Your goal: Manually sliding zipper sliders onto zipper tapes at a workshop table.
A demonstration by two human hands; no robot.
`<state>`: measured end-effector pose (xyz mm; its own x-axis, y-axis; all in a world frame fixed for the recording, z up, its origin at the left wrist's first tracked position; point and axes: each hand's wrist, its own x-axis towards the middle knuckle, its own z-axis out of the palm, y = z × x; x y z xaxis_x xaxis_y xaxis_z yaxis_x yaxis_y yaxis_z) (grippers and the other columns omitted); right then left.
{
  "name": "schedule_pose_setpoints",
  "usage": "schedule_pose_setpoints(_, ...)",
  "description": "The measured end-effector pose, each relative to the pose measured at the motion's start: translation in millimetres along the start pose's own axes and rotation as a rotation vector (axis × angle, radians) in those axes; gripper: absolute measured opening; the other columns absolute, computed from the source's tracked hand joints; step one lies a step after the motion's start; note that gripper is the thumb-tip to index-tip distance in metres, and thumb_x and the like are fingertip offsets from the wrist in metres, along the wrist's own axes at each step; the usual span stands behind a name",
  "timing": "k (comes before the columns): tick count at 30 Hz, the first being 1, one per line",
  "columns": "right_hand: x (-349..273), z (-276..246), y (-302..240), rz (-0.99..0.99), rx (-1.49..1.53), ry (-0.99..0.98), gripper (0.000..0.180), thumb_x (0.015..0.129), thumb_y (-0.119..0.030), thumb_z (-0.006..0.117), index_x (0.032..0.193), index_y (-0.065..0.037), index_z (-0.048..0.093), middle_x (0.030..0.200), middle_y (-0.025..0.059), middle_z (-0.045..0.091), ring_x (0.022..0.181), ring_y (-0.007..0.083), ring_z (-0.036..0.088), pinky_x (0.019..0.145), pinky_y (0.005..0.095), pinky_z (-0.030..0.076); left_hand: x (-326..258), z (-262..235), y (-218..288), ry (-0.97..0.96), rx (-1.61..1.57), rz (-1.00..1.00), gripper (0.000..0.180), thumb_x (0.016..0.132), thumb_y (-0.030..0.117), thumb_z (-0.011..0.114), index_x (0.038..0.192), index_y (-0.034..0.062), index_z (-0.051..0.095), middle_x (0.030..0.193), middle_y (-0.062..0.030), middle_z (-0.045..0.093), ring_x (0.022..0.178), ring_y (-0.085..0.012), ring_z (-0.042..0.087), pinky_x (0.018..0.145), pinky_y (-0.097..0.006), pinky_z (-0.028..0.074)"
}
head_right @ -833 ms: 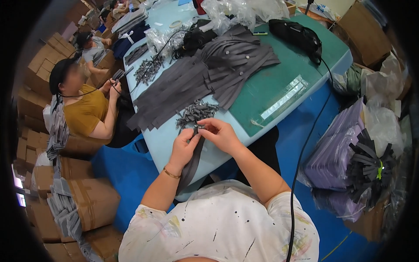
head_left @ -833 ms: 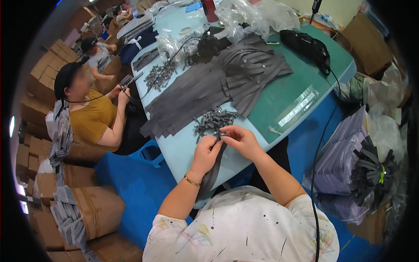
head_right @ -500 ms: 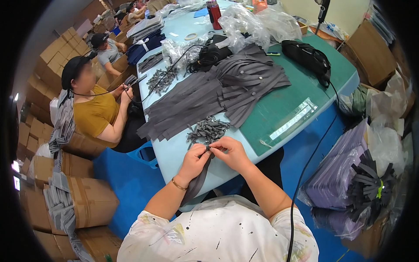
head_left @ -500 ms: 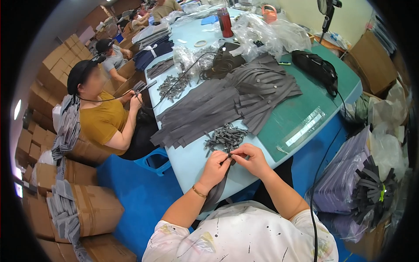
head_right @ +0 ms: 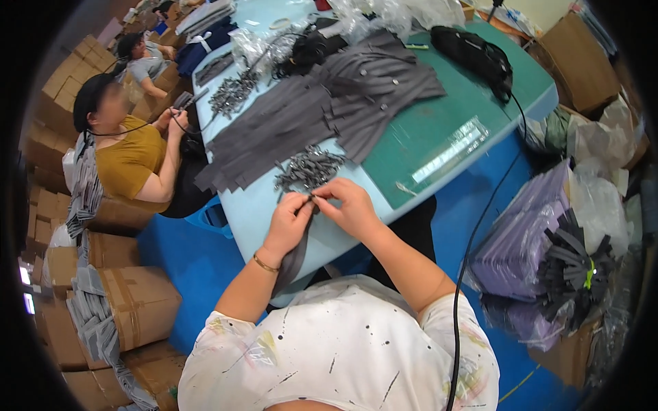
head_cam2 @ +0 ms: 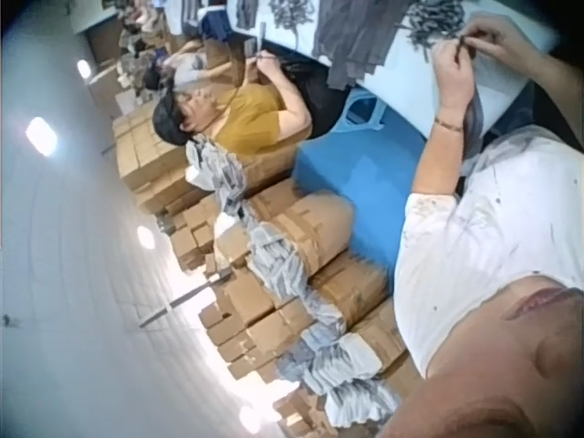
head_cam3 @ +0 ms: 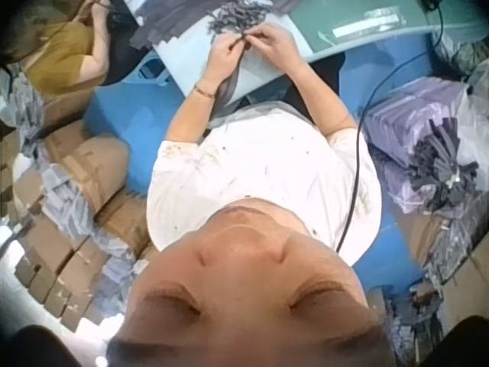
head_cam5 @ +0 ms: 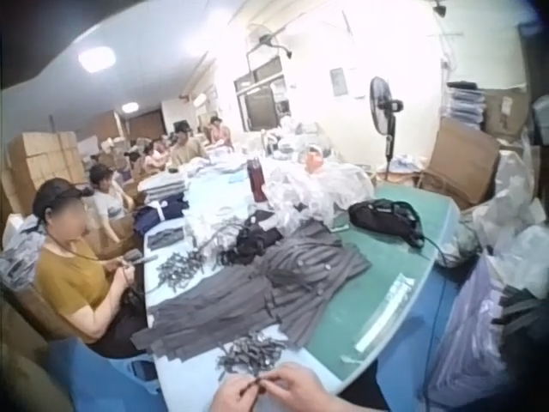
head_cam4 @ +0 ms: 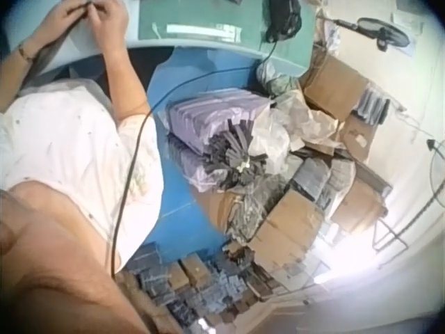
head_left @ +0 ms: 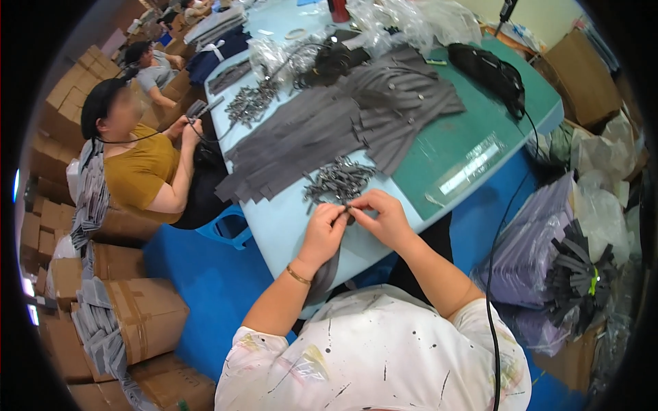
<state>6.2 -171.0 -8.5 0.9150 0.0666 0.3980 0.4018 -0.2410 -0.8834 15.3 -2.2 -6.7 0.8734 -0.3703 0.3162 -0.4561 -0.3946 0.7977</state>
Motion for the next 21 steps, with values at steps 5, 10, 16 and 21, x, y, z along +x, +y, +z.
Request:
schedule_pose_setpoints(5, -1, -2, 4, 0.07, 0.127, 0.002, 0.018, 0.075, -0.003, 0.068, 0.093, -0.004, 0.067, 0.081, 0.0058, 0.062, 0.072, 0.0136, 0.058, 0.065, 0.024, 0.047, -2, 3, -2, -0.016, 0.029, -0.007, 0.008, 0.085, 0.005, 0.054, 0.085, -0.0022, 0.057, 0.083, -0.0117, 0.056, 0.078, -0.0253, 0.051, 0.071, -0.032, 0.042)
schedule_pose_setpoints(10, -5, -6, 7, 0.086, 0.116, -0.029, 0.017, 0.075, -0.003, 0.068, 0.091, -0.004, 0.068, 0.081, 0.0058, 0.061, 0.072, 0.013, 0.059, 0.065, 0.024, 0.047, -2, 3, 2, -0.052, 0.078, 0.063, 0.01, 0.082, 0.004, 0.055, 0.089, -0.003, 0.058, 0.083, -0.0129, 0.056, 0.083, -0.0298, 0.05, 0.075, -0.035, 0.042)
schedule_pose_setpoints(16, -8, -9, 8, 0.019, -0.007, -0.064, 0.017, 0.072, -0.004, 0.069, 0.089, -0.005, 0.068, 0.079, 0.0066, 0.061, 0.072, 0.0152, 0.059, 0.064, 0.0248, 0.047, -5, 5, 3, -0.063, 0.095, 0.099, 0.009, 0.081, 0.002, 0.054, 0.088, -0.0018, 0.059, 0.082, -0.0124, 0.056, 0.083, -0.03, 0.049, 0.074, -0.036, 0.041)
schedule_pose_setpoints(21, -9, -8, 7, 0.073, 0.041, -0.038, 0.016, 0.072, -0.004, 0.069, 0.087, -0.005, 0.068, 0.079, 0.0061, 0.061, 0.073, 0.0158, 0.058, 0.064, 0.0254, 0.046, -3, 5, 6, -0.09, 0.091, 0.11, 0.007, 0.081, 0.002, 0.053, 0.085, -0.001, 0.058, 0.08, -0.0117, 0.055, 0.081, -0.0295, 0.048, 0.073, -0.035, 0.041)
